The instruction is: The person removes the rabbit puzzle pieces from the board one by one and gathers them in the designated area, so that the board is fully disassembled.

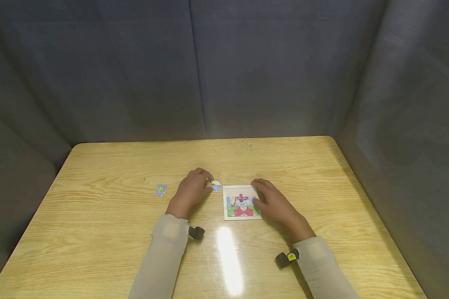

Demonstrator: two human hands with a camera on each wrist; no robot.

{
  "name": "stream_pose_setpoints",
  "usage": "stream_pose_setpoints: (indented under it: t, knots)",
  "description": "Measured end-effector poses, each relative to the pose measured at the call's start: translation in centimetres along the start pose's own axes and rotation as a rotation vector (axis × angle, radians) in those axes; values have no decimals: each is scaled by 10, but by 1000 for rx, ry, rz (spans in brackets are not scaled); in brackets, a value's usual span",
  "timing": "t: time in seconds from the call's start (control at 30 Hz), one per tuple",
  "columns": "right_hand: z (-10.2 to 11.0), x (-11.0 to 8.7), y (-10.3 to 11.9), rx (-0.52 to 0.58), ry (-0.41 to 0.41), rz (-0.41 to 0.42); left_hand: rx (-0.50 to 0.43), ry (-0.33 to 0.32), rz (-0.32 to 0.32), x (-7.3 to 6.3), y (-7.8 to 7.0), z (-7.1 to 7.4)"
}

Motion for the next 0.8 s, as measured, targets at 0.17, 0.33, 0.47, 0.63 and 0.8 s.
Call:
stream_pose_setpoints:
  t: [0.17,0.33,0.47,0.63,0.8]
  knots:
    - [-1,0,0,3,7,-14,8,-4,1,0,-1,0]
    - [-1,0,3,-18,16,-3,7,-15,1,-1,-1,1]
    - [0,-1,5,-61,39,13,5,-16,2,-1,-2,1]
    - [4,-5,5,-114,61,9,8,-18,3,-1,-4,2]
    - [10,-9,-4,-108,57,-45,14,-19,10,0,-2,1]
Point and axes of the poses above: each hand's wrist, its own x-axis towards the middle knuckle, its own z-axis out of the back of the hand, y = z × x, the point moved 9 cm from there along x, towards the middle knuckle, and after that the axes turned 5 degrees about -x, right-handed, at the moved point
